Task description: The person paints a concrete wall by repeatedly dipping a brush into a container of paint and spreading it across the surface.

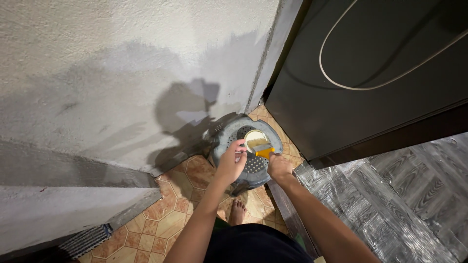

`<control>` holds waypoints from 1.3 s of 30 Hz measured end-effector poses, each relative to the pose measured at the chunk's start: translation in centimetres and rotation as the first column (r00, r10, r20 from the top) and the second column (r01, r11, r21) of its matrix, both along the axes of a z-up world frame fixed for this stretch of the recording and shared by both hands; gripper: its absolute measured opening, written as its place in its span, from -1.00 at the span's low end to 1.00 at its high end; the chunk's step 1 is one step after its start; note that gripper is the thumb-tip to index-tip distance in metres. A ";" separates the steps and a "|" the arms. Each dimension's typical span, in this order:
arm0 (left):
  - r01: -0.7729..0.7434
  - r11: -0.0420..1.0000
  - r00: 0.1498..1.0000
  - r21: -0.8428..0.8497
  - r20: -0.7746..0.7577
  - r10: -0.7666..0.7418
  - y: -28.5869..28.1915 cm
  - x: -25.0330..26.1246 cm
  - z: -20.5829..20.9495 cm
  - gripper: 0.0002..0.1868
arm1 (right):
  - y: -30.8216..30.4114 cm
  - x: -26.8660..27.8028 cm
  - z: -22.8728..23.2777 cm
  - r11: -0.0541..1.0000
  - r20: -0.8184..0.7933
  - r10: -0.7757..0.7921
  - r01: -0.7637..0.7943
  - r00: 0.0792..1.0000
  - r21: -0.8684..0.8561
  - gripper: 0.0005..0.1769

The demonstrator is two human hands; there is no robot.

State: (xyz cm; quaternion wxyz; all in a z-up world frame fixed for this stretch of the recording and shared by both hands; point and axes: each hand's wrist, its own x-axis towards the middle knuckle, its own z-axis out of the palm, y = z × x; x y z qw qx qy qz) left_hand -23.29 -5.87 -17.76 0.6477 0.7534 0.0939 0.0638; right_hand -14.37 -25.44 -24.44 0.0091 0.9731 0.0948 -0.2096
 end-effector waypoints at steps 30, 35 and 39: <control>-0.016 1.000 1.000 -0.020 -0.027 0.016 -0.4 0.5 -0.7 -0.58 | -9.8 -5.1 -3.5 -0.288 -0.936 0.018 0.898 0.351 0.331 -0.59; -0.074 0.997 0.997 -0.003 0.037 0.074 -0.4 0.7 -1.1 -0.59 | -11.1 -5.2 -4.8 -0.390 -0.897 0.174 0.865 0.406 0.315 -0.65; -0.174 0.981 0.982 -0.082 0.061 0.179 0.0 1.5 -0.8 -0.54 | -9.6 -3.7 -0.8 -0.403 -0.843 0.354 0.879 0.405 0.253 -0.54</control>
